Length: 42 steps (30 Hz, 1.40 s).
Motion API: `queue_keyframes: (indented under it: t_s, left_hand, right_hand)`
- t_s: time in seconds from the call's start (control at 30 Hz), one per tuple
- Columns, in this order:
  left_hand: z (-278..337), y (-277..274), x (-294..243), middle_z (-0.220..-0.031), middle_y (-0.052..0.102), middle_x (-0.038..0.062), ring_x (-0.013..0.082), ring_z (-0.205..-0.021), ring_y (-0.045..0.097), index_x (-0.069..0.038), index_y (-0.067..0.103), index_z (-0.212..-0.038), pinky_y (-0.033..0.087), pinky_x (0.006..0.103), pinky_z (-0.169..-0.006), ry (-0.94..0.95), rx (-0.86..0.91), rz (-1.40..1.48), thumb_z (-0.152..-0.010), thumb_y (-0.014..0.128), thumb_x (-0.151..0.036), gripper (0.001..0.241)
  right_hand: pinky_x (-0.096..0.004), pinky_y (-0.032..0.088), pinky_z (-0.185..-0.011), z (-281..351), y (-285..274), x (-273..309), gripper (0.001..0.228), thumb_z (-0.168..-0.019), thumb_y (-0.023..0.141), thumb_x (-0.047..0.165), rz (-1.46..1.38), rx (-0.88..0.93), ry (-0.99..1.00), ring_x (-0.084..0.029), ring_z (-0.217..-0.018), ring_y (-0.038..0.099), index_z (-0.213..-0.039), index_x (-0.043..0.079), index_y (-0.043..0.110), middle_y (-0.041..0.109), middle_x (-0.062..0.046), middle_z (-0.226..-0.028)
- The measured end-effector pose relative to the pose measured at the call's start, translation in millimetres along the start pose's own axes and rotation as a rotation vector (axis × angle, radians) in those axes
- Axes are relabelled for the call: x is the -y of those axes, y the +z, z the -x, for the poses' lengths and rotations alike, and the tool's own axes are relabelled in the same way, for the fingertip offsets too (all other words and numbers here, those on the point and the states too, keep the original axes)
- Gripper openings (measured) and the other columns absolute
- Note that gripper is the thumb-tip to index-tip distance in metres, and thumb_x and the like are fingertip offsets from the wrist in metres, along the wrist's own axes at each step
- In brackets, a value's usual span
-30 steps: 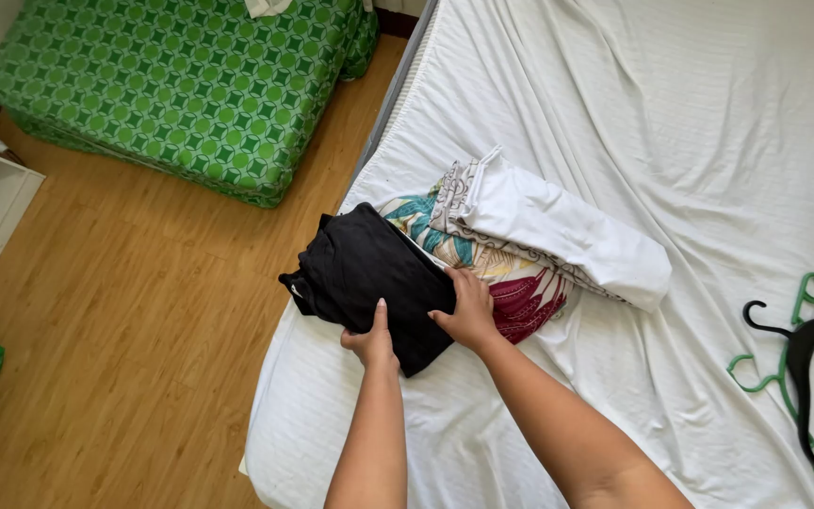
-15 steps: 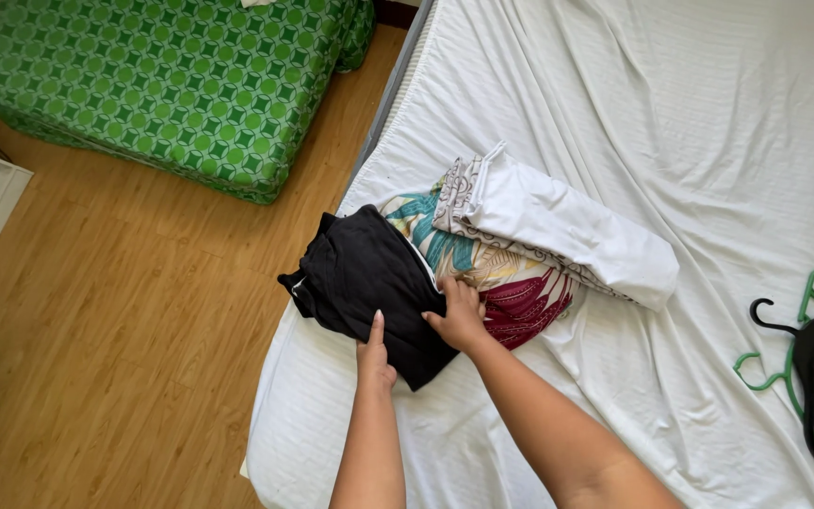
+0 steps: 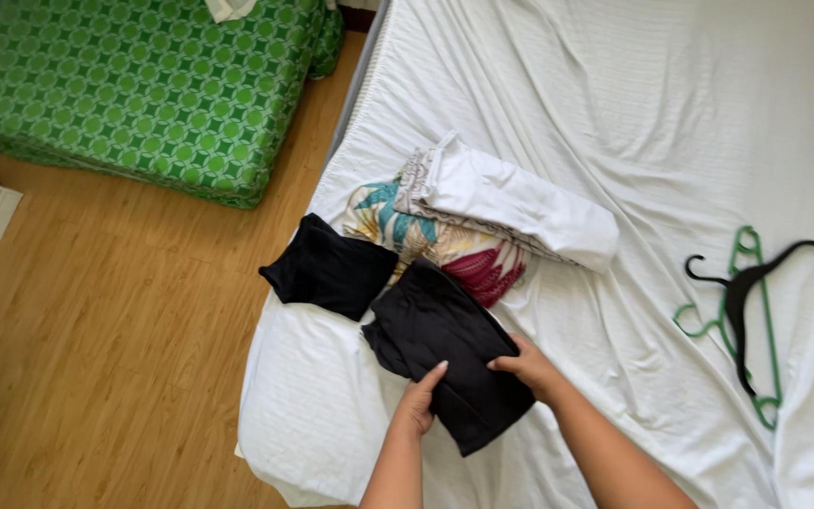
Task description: The person folds a black t-shirt on a bed, places it on a hanger, and hangs it in a closet. They then fold a white polka-dotted top, place it on a hanger, and hang it in the closet next to the first shirt.
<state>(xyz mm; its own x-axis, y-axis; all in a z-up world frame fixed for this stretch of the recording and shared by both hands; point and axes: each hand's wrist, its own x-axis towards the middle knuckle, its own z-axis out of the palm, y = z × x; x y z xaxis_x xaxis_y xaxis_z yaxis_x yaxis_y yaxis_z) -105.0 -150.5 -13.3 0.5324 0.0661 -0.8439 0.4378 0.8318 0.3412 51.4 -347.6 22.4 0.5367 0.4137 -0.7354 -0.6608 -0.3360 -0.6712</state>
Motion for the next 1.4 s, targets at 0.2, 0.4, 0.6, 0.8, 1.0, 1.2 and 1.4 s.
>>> queue_keyframes:
  t_s: [0.2, 0.4, 0.6, 0.8, 1.0, 1.2, 1.4]
  left_hand:
    - [51, 96, 40, -0.144, 0.062, 0.006, 0.0242, -0.126, 0.061, -0.014, 0.048, -0.149, 0.05, 0.0377, -0.106, -0.053, 0.082, -0.08, -0.078, 0.085, -0.033, 0.083]
    - [76, 201, 71, -0.141, 0.063, 0.013, 0.0267, -0.125, 0.063, -0.005, 0.051, -0.148, 0.053, 0.0388, -0.101, 0.03, 0.229, -0.261, -0.082, 0.081, -0.034, 0.079]
    - [83, 276, 108, -0.147, 0.058, 0.017, 0.0227, -0.128, 0.059, -0.001, 0.041, -0.154, 0.049, 0.0347, -0.106, 0.411, 0.517, -0.548, -0.09, 0.078, -0.02, 0.076]
    - [76, 297, 142, -0.143, 0.055, 0.021, 0.0325, -0.105, 0.069, -0.015, 0.013, -0.164, 0.057, 0.0367, -0.09, 0.751, -0.02, -0.668, -0.09, 0.062, -0.016, 0.089]
    - [69, 256, 164, -0.153, 0.043, 0.026, 0.037, -0.135, 0.049, -0.014, 0.023, -0.163, 0.043, 0.0439, -0.108, 0.829, -0.073, -0.876, -0.088, 0.066, -0.011, 0.087]
    - [83, 218, 124, -0.154, 0.044, 0.019, 0.0343, -0.142, 0.043, -0.015, 0.037, -0.156, 0.037, 0.043, -0.117, 0.853, -0.208, -0.964, -0.086, 0.067, -0.015, 0.077]
    - [99, 171, 39, -0.156, 0.04, 0.014, 0.0305, -0.143, 0.041, -0.019, 0.04, -0.155, 0.038, 0.0411, -0.115, 0.777, -0.31, -0.824, -0.089, 0.065, -0.017, 0.071]
  right_hand:
    - [-0.035, 0.058, -0.082, 102, -81, 31, 0.062, -0.068, 0.08, 0.011, -0.03, -0.07, -0.106, -0.02, -0.09, 0.071, -0.127, 0.002, 0.066, 0.075, -0.01, -0.105]
    - [-0.035, 0.057, -0.083, 200, -160, 50, 0.056, -0.08, 0.08, 0.022, 0.056, -0.307, -0.186, -0.02, -0.095, 0.07, -0.129, 0.0, 0.065, 0.075, -0.011, -0.11]
    - [-0.031, 0.053, -0.095, 283, -213, 22, 0.068, -0.086, 0.076, 0.024, -0.079, -0.434, -0.426, -0.021, -0.115, 0.065, -0.146, 0.003, 0.054, 0.066, -0.014, -0.131]
    - [-0.044, 0.037, -0.114, 246, -267, -76, 0.092, -0.084, 0.081, 0.027, 0.376, -0.755, -0.643, -0.037, -0.142, 0.041, -0.156, -0.002, 0.032, 0.036, -0.026, -0.158]
    - [-0.042, 0.037, -0.115, 233, -240, -82, 0.087, -0.079, 0.081, 0.029, 0.451, -0.589, -0.587, -0.035, -0.14, 0.046, -0.151, 0.001, 0.04, 0.047, -0.023, -0.15]
    - [-0.042, 0.037, -0.115, 241, -198, -48, 0.079, -0.082, 0.079, 0.03, 0.447, -0.459, -0.525, -0.032, -0.142, 0.045, -0.149, 0.006, 0.045, 0.048, -0.018, -0.151]
    - [-0.042, 0.037, -0.116, 226, -122, 17, 0.077, -0.08, 0.078, 0.033, 0.536, -0.398, -0.596, -0.03, -0.143, 0.046, -0.148, 0.01, 0.049, 0.049, -0.016, -0.152]
